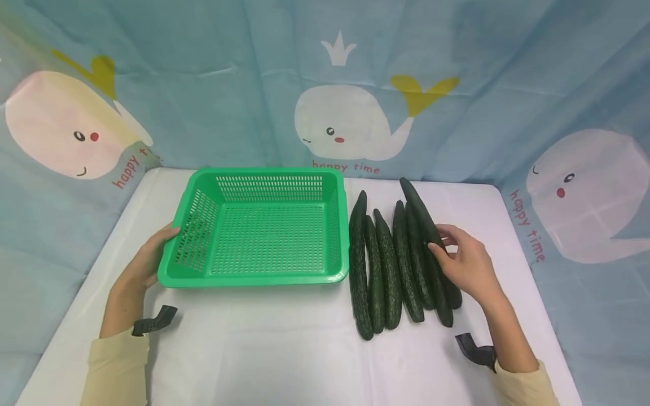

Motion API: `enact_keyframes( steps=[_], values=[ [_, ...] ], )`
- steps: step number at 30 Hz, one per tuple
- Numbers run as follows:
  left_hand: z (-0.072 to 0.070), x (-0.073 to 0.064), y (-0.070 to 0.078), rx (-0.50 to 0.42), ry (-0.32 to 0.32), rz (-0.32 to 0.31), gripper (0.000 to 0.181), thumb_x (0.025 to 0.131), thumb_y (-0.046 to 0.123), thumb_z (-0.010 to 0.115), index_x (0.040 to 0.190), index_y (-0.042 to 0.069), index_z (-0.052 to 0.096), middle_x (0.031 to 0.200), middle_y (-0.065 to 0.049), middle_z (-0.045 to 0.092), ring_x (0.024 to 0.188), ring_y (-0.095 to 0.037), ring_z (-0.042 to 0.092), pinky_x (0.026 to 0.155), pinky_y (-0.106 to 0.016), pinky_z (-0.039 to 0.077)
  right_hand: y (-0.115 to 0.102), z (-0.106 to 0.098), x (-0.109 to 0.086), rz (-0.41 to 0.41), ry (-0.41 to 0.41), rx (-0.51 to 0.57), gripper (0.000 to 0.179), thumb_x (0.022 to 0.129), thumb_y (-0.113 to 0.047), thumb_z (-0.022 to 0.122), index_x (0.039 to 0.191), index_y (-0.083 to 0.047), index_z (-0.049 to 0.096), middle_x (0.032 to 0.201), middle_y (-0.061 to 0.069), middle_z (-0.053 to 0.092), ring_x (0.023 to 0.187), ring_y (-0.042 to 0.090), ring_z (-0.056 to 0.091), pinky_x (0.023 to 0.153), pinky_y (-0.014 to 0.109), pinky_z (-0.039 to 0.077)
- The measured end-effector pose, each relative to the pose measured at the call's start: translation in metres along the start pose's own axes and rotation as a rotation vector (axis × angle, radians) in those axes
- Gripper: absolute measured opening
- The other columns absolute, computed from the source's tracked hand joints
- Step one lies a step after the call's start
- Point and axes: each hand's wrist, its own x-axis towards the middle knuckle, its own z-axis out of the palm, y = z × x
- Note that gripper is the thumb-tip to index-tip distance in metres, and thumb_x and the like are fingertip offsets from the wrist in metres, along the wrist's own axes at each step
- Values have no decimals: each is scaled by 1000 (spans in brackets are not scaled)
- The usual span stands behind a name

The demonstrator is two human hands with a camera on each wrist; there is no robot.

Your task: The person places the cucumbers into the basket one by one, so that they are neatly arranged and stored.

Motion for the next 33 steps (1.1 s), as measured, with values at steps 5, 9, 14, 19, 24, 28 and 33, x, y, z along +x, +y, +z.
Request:
enact_keyframes(
  steps=[5, 9, 14, 19, 24, 28, 33],
  values=[
    [-1, 0, -1, -9, -5, 24, 76, 114, 43, 36, 170, 5, 4, 138, 4, 55, 113, -1, 71, 90, -26, 65, -24, 4, 12, -94, 34, 31, 49, 101, -13, 74, 144, 4, 59, 130, 30, 66, 113, 47, 66, 85, 53, 62],
    [-1, -2, -5, -37, 2, 58, 77, 115, 43, 38, 170, 3, 3, 142, -3, 52, 113, 0, 72, 91, -25, 65, -49, 5, 23, -150, 8, 32, 49, 100, -14, 75, 144, 1, 60, 129, 28, 68, 112, 44, 68, 84, 58, 63],
    [2, -1, -7, -51, -14, 90, 77, 115, 41, 39, 169, 0, 2, 139, 1, 52, 115, -1, 71, 92, -26, 64, -75, 11, 29, -194, -60, 26, 44, 99, -14, 76, 141, -4, 64, 121, 21, 73, 106, 38, 71, 83, 57, 62],
    [4, 0, -7, -48, -8, 87, 78, 115, 43, 40, 169, 0, 4, 141, -2, 51, 117, -1, 70, 95, -24, 63, -94, 26, 36, -282, -64, 11, 41, 97, -13, 78, 137, -6, 68, 115, 12, 76, 90, 23, 66, 71, 37, 55],
    [4, -1, -6, -56, -2, 73, 76, 114, 43, 38, 169, 1, 6, 138, 6, 54, 118, -1, 68, 95, -23, 63, -116, 36, 48, -344, -90, 38, 42, 97, -14, 79, 137, -9, 69, 114, 8, 76, 65, 11, 49, 59, 26, 41],
    [3, -2, -5, -64, -1, 77, 74, 114, 41, 37, 169, 1, 8, 137, 8, 55, 119, -1, 67, 96, -21, 62, -135, 44, 56, -377, -131, 30, 43, 97, -18, 79, 139, -10, 69, 122, 8, 76, 63, 9, 49, 55, 27, 41],
    [3, -3, -7, -64, -5, 78, 74, 114, 42, 37, 170, 2, 9, 137, 8, 55, 119, -1, 67, 96, -21, 62, -156, 52, 64, -444, -174, 5, 44, 97, -18, 79, 139, -13, 69, 125, 6, 76, 65, 9, 53, 56, 28, 44]
  ],
)
